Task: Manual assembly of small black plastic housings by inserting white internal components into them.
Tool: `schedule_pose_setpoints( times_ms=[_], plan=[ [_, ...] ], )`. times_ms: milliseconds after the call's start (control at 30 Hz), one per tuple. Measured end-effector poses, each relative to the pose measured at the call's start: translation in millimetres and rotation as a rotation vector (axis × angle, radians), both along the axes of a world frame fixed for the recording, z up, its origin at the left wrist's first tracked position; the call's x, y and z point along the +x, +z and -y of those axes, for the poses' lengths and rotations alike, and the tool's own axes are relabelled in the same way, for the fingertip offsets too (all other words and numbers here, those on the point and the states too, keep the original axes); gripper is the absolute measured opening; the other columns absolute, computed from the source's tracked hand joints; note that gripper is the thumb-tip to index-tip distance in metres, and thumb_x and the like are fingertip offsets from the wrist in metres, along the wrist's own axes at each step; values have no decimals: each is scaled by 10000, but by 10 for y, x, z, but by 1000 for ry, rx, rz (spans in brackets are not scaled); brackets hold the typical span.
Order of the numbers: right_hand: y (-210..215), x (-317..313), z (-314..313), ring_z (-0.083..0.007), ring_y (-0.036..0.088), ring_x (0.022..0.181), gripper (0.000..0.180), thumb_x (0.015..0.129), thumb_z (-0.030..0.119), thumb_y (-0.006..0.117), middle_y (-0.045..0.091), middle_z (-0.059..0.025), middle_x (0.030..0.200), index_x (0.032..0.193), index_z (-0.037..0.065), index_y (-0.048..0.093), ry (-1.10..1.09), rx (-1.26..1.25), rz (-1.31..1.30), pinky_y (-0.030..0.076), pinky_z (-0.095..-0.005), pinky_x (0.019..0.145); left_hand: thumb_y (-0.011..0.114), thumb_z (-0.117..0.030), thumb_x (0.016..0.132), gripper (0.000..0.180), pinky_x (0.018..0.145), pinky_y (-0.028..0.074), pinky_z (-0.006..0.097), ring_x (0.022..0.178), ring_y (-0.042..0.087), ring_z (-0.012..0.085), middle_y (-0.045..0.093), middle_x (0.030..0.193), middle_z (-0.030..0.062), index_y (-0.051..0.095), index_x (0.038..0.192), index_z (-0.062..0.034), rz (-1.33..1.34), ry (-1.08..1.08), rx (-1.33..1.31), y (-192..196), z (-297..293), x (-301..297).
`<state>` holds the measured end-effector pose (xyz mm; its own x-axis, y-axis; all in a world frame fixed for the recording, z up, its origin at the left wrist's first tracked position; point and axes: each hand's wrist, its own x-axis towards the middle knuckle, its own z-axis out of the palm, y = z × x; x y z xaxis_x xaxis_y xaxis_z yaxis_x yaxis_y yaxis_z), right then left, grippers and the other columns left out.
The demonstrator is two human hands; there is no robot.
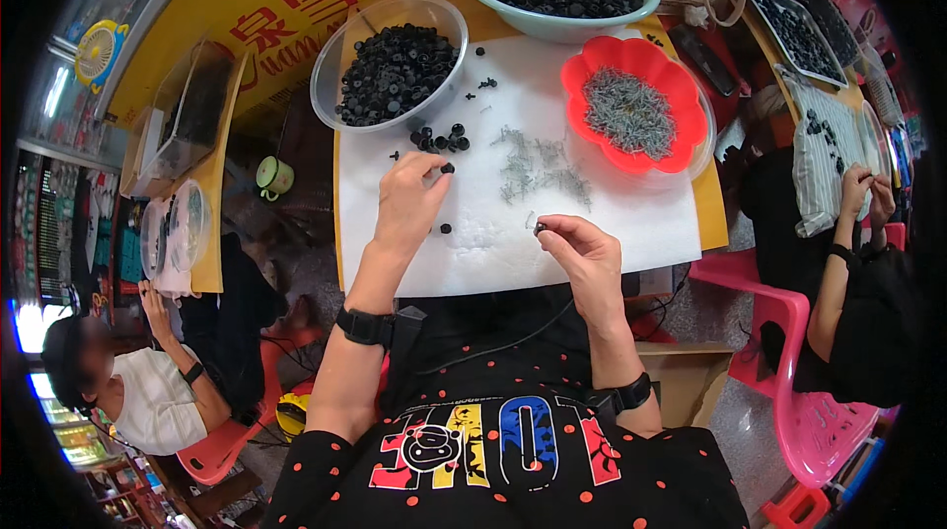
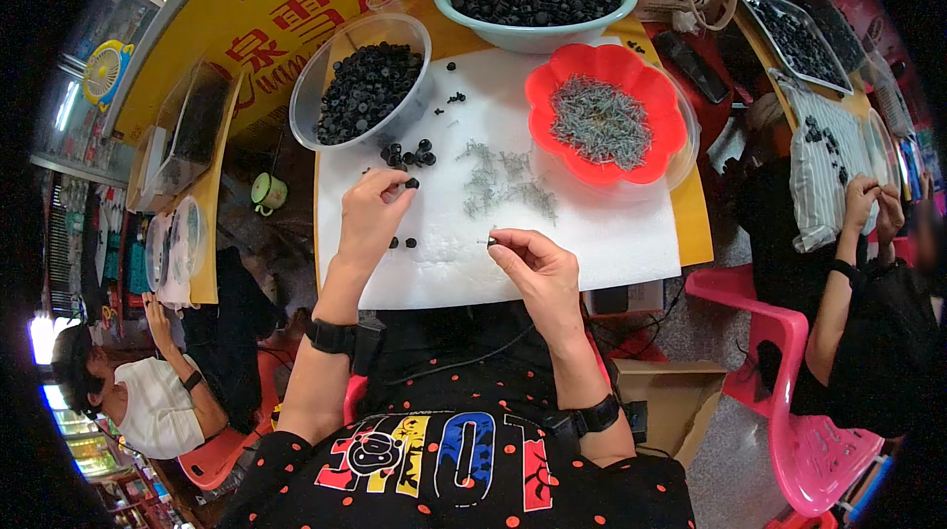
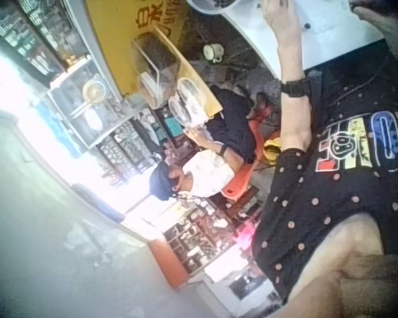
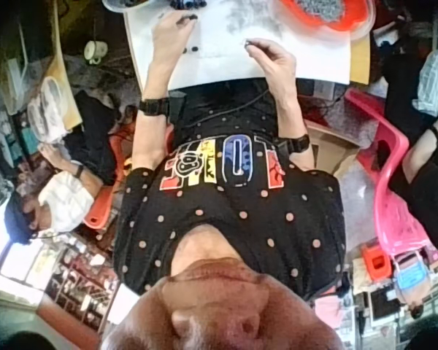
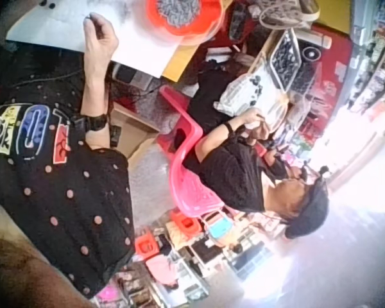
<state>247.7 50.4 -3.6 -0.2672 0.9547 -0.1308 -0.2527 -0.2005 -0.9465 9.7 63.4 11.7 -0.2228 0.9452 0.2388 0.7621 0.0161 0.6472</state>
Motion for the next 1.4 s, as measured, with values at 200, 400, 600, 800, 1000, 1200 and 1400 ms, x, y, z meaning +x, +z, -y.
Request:
schedule_pose_setpoints(
  times_ms=[200,400,600,800,1000,1200,1400],
  plan=[
    [-31,-2,-9,-48,574,764,186,850,45,681,665,-11,877,1027,-9,679,-13,3,-3,454,-180,690,659,-30,726,175,667,486,319,726,593,220,631,853,119,660,896,11,67,-38,-153,109,142,27],
    [-29,-4,-2,-47,575,770,180,853,56,678,667,-12,877,1019,-13,680,6,-5,14,458,-182,693,675,-24,740,207,630,471,234,693,580,123,654,827,60,674,945,9,239,-15,-183,128,129,57],
    [-12,2,-5,-54,588,788,184,855,59,677,669,-13,879,1024,-14,679,4,5,7,464,-185,714,655,-16,738,228,659,488,270,703,600,187,656,833,101,675,963,14,221,64,-202,120,133,-59],
    [-14,11,-2,-62,594,806,188,858,51,671,672,-24,890,1032,-18,672,13,-4,1,469,-192,731,653,-29,749,227,678,482,310,755,590,235,623,963,122,685,972,-6,-121,-32,-27,-2,169,-28],
    [44,-9,17,-62,594,805,178,849,28,673,662,-20,907,1020,-19,672,-2,-1,-45,474,-196,732,684,-34,741,212,675,485,330,764,590,242,617,951,119,671,951,-8,-107,-122,-96,-79,168,9],
    [122,-34,41,-91,613,788,175,791,9,704,669,-45,889,964,-7,679,-103,186,106,493,-226,726,670,12,757,156,692,501,279,744,627,191,618,895,100,655,912,9,14,-125,-21,80,211,200],
    [334,-10,-2,-141,634,723,186,751,10,725,671,-101,897,932,-3,682,-162,513,438,508,-255,685,638,27,816,212,766,526,268,795,648,156,639,987,101,647,1026,49,894,-158,-252,196,298,296]
  ],
)
